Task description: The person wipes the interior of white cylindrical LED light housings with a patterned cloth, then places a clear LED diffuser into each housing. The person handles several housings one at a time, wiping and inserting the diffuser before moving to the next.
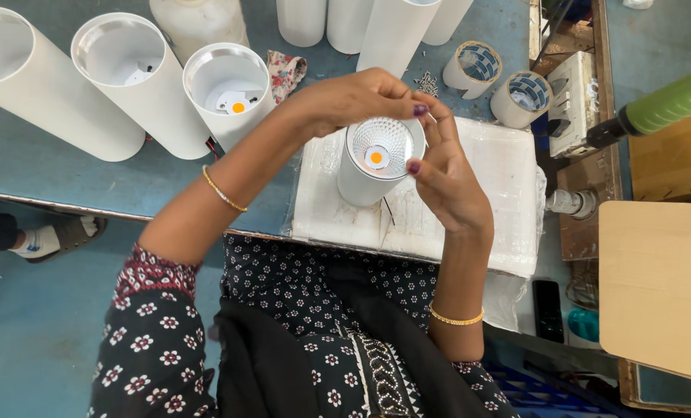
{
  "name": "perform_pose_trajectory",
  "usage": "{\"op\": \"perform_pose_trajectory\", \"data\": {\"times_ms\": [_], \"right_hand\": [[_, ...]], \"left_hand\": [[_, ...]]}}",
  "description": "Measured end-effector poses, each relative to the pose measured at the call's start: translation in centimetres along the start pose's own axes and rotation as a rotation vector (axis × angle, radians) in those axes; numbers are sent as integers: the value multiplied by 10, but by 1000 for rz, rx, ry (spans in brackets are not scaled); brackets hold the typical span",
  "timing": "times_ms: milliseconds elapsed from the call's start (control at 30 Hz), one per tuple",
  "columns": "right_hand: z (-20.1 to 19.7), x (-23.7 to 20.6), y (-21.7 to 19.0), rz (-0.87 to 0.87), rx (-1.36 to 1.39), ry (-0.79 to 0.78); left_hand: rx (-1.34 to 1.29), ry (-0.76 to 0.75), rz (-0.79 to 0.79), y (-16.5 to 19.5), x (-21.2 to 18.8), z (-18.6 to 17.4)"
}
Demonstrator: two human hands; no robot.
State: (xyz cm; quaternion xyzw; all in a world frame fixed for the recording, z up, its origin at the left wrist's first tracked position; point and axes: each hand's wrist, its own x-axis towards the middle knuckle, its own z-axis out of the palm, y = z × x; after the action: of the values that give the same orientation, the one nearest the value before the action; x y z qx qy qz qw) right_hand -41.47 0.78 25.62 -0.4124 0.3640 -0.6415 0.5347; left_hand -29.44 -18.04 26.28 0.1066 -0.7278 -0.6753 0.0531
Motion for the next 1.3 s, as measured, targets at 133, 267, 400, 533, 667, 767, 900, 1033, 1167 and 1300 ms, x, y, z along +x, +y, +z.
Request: {"op": "perform_pose_trajectory", "data": {"times_ms": [133,267,400,533,667,767,900,1033,1167,1300], "right_hand": [[15,-1,7,-127,-358,26],[21,-1,14,-94,-272,94],[10,-1,6,-31,108,56],[6,-1,-4,7,63,31],[20,-1,4,-94,-291,66],[29,-4,16,-184,-485,152],[17,-5,17,-99,7,106],[-1,-3,6,5,256,83],[4,-3,3,-13,-59,55],[22,-3,14,-98,-394,152]], "left_hand": [[411,25,219,10,11,14],[335,57,273,7,1,18],[-342,-78,21,-2,-13,4],[-74,35,-68,-1,-5,1],[286,-97,239,8,10,8],[643,92,145,8,12,17],[41,11,271,-6,-5,11],[-269,-6,81,-14,-8,4],[170,-8,-15,-3,9,3],[516,15,245,5,15,14]]}}
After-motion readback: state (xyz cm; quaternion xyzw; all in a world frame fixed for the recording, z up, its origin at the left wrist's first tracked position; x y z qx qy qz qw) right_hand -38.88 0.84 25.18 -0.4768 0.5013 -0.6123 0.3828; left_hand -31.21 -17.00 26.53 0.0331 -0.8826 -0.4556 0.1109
